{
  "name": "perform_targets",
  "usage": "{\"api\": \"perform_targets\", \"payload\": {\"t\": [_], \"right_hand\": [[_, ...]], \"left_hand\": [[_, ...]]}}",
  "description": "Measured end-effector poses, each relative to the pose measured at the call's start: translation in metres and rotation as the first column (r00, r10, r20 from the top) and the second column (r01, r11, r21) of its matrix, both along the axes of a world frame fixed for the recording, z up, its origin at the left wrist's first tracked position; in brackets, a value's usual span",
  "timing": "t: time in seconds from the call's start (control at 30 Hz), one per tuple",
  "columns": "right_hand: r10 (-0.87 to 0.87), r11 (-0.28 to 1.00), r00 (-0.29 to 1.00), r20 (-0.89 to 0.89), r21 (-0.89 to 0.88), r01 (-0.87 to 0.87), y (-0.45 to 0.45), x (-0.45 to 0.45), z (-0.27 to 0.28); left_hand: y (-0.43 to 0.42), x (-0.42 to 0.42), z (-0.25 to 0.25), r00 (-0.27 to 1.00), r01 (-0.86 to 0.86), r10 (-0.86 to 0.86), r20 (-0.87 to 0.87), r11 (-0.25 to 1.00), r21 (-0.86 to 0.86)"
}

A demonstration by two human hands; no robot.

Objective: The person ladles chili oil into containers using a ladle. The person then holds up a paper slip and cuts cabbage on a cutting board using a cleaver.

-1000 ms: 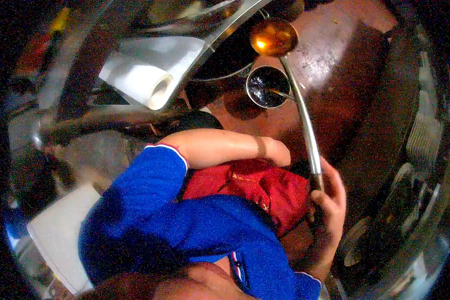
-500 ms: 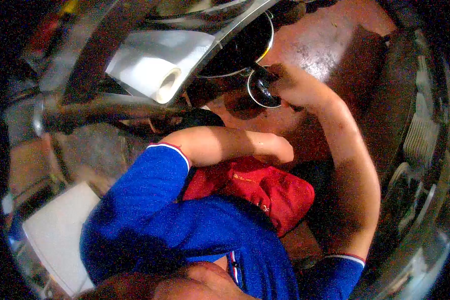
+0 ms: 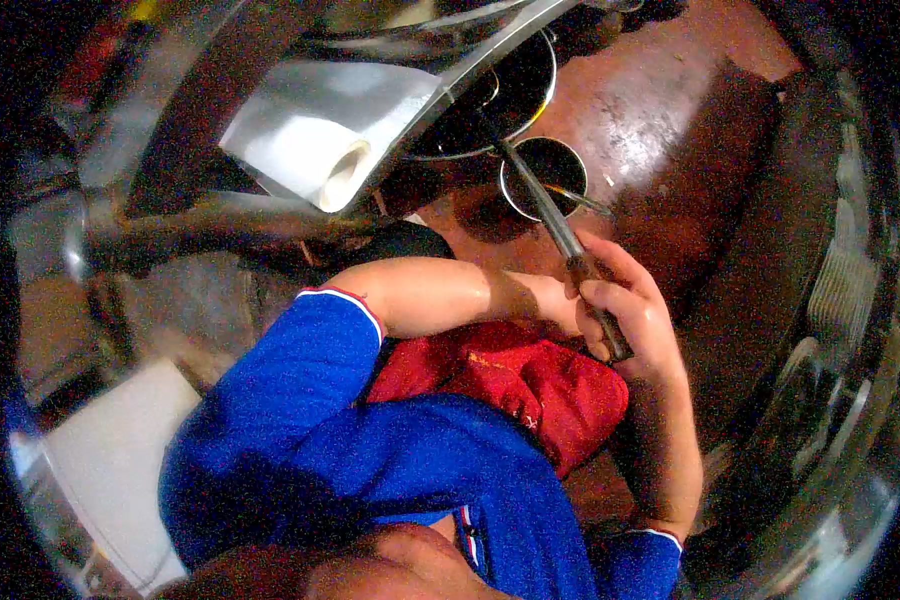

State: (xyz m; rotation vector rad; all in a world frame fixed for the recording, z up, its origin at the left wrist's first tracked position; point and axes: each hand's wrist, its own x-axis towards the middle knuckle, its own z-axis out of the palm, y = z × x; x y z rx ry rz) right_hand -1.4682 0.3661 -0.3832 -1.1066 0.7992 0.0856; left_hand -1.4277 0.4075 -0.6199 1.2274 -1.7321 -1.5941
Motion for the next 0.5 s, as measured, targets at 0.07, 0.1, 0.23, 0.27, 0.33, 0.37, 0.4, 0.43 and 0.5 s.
{"api": "perform_targets", "payload": {"t": [0.07, 0.1, 0.23, 0.27, 0.33, 0.37, 0.4, 0.43, 0.5], "right_hand": [[-0.017, 0.999, 1.000, -0.006, -0.028, 0.017, 0.001, -0.012, 0.008], [-0.025, 0.999, 1.000, -0.008, -0.044, 0.024, 0.003, -0.018, 0.011], [-0.115, 0.986, 0.993, 0.029, -0.122, 0.117, 0.015, -0.037, 0.032], [-0.136, 0.975, 0.991, 0.001, -0.174, 0.134, 0.022, -0.042, 0.046], [-0.209, 0.964, 0.978, -0.016, -0.172, 0.203, 0.028, -0.050, 0.064], [-0.246, 0.956, 0.969, -0.024, -0.172, 0.238, 0.031, -0.056, 0.067], [-0.309, 0.936, 0.951, 0.014, -0.175, 0.306, 0.032, -0.069, 0.060], [-0.325, 0.929, 0.946, 0.016, -0.181, 0.322, 0.033, -0.076, 0.062], [-0.331, 0.929, 0.943, 0.015, -0.169, 0.329, 0.032, -0.091, 0.063]], "left_hand": [[-0.002, 0.000, 0.000, 0.994, 0.070, -0.069, 0.083, 0.997, -0.014], [-0.003, -0.001, -0.004, 0.984, 0.115, -0.111, 0.142, 0.993, -0.020], [-0.008, -0.008, -0.006, 0.852, 0.353, -0.308, 0.422, 0.935, -0.029], [-0.008, -0.010, -0.006, 0.816, 0.400, -0.346, 0.463, 0.916, -0.020], [-0.008, -0.010, -0.006, 0.769, 0.460, -0.397, 0.501, 0.888, -0.003], [-0.011, -0.012, -0.007, 0.756, 0.479, -0.417, 0.504, 0.878, 0.007], [-0.011, -0.011, -0.007, 0.747, 0.490, -0.428, 0.509, 0.872, 0.014], [-0.011, -0.012, -0.008, 0.738, 0.500, -0.432, 0.518, 0.866, 0.009], [-0.011, -0.015, -0.013, 0.745, 0.496, -0.417, 0.521, 0.868, -0.013]]}}
